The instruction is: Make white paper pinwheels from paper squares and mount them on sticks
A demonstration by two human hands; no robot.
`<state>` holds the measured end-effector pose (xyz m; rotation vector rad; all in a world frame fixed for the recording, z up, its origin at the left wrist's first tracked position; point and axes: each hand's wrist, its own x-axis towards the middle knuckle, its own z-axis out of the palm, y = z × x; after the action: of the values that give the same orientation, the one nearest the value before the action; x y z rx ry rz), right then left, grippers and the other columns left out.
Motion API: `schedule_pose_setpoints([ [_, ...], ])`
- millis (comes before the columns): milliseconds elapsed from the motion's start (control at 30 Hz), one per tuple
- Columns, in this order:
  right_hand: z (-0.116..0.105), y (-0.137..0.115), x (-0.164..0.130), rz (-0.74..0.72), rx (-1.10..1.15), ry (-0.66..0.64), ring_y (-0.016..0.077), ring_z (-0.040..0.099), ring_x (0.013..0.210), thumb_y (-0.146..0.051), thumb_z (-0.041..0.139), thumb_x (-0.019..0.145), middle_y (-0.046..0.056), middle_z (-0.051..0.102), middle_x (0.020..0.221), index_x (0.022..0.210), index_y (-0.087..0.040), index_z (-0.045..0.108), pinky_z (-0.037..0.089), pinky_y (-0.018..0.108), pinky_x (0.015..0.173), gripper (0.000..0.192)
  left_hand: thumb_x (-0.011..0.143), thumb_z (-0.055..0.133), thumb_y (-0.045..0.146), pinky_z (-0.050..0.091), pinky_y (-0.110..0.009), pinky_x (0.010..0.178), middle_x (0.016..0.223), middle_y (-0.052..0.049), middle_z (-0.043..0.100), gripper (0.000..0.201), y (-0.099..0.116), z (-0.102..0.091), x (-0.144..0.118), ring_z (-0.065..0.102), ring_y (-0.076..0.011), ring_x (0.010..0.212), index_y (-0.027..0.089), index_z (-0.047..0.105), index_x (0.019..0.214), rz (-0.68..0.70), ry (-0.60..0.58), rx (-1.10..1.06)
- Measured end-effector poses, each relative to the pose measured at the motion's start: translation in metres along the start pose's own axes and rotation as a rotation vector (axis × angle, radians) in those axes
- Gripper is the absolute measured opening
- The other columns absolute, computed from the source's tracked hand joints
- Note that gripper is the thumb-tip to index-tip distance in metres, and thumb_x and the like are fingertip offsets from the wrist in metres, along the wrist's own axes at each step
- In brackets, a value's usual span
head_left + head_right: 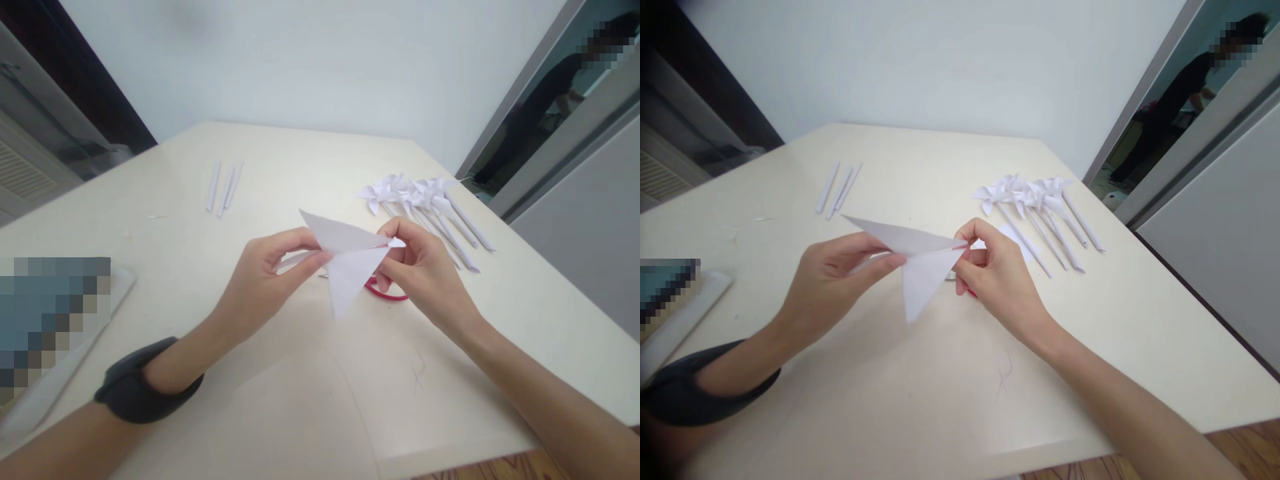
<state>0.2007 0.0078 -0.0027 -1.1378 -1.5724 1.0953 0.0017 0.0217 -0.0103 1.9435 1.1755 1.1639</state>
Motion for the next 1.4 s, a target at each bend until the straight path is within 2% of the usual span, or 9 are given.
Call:
schedule_pose_setpoints([
  [100,0.0,-0.005,0.0,-0.033,-0.017,-0.043,0.0131,0.058,0.065,-0.016,0.054,0.083,0.0,0.06,0.072,0.077,-0.02,0.056,0.041,0.024,0.056,0.008,0.083,0.062,0.03,0.047,-0.025,0.081,0.086,0.003,0.071,0.01,0.002,0.0,0.001,0.062,-0.0166,0.084,0.023,0.07,0.083,-0.007,0.006,0.022],
  [333,-0.002,-0.002,0.003,-0.015,0.19,-0.179,0.0169,0.059,0.083,-0.041,0.032,0.096,0.005,0.063,0.088,0.085,-0.017,0.064,0.045,0.028,0.074,0.041,0.084,0.059,0.035,0.047,-0.027,0.079,0.088,0.002,0.071,0.017,0.004,-0.002,0.002,0.063,-0.0189,0.084,0.022,0.069,0.082,-0.077,-0.021,0.052],
  [500,0.0,0.002,0.003,0.071,0.079,-0.147,0.0123,0.059,0.074,-0.029,0.062,0.082,0.0,0.061,0.089,0.094,-0.022,0.054,0.043,0.022,0.06,0.016,0.086,0.055,0.038,0.047,-0.026,0.073,0.075,0.002,0.069,0.025,0.004,-0.002,0.002,0.063,-0.0185,0.077,0.021,0.067,0.074,-0.148,-0.162,0.092],
  [700,-0.005,0.003,0.005,0.065,0.066,-0.153,0.0102,0.061,0.067,-0.018,0.058,0.08,0.0,0.057,0.096,0.092,-0.022,0.049,0.041,0.018,0.048,0.016,0.083,0.06,0.028,0.047,-0.032,0.093,0.109,0.0,0.07,0.023,0.0,-0.001,0.005,0.062,-0.0222,0.104,0.025,0.068,0.104,-0.203,-0.356,-0.204],
  [800,-0.006,0.001,0.004,0.038,0.053,-0.16,0.0083,0.06,0.064,-0.018,0.057,0.081,0.0,0.055,0.1,0.093,-0.023,0.048,0.038,0.017,0.043,0.016,0.079,0.064,0.024,0.046,-0.036,0.098,0.113,0.001,0.069,0.027,-0.003,-0.001,0.005,0.061,-0.0237,0.109,0.026,0.069,0.105,-0.229,-0.401,-0.282],
  [1033,0.0,-0.004,0.001,-0.043,0.08,-0.173,0.0169,0.061,0.094,-0.021,0.065,0.079,0.001,0.062,0.099,0.096,-0.024,0.051,0.049,0.024,0.067,0.022,0.073,0.069,0.027,0.055,-0.032,0.073,0.091,0.001,0.075,0.019,0.001,-0.003,0.003,0.068,-0.0258,0.089,0.025,0.072,0.092,-0.368,-0.34,-0.213],
  [1133,0.001,-0.003,0.001,-0.063,-0.016,-0.192,0.018,0.061,0.09,-0.023,0.064,0.08,0.002,0.063,0.094,0.093,-0.022,0.055,0.049,0.029,0.074,0.016,0.073,0.069,0.036,0.052,-0.03,0.065,0.081,0.0,0.073,0.017,0.009,-0.004,0.005,0.067,-0.0251,0.08,0.022,0.071,0.083,-0.366,-0.372,-0.102],
  [1267,-0.005,-0.002,0.003,-0.255,-0.283,-0.091,0.0161,0.058,0.075,-0.014,0.058,0.082,0.001,0.062,0.082,0.081,-0.02,0.062,0.046,0.029,0.067,0.007,0.071,0.07,0.039,0.049,-0.028,0.068,0.091,0.001,0.07,0.029,0.004,-0.008,0.011,0.064,-0.0242,0.088,0.026,0.068,0.097,-0.38,-0.434,-0.06],
  [1400,-0.016,0.001,0.006,-0.603,-0.334,0.001,0.0184,0.059,0.082,-0.003,0.059,0.078,0.003,0.064,0.087,0.081,-0.023,0.065,0.046,0.032,0.075,0.021,0.077,0.066,0.036,0.049,-0.033,0.085,0.12,-0.005,0.063,0.045,-0.014,-0.013,0.019,0.058,-0.0258,0.11,0.027,0.058,0.121,-0.518,-0.543,-0.378],
])
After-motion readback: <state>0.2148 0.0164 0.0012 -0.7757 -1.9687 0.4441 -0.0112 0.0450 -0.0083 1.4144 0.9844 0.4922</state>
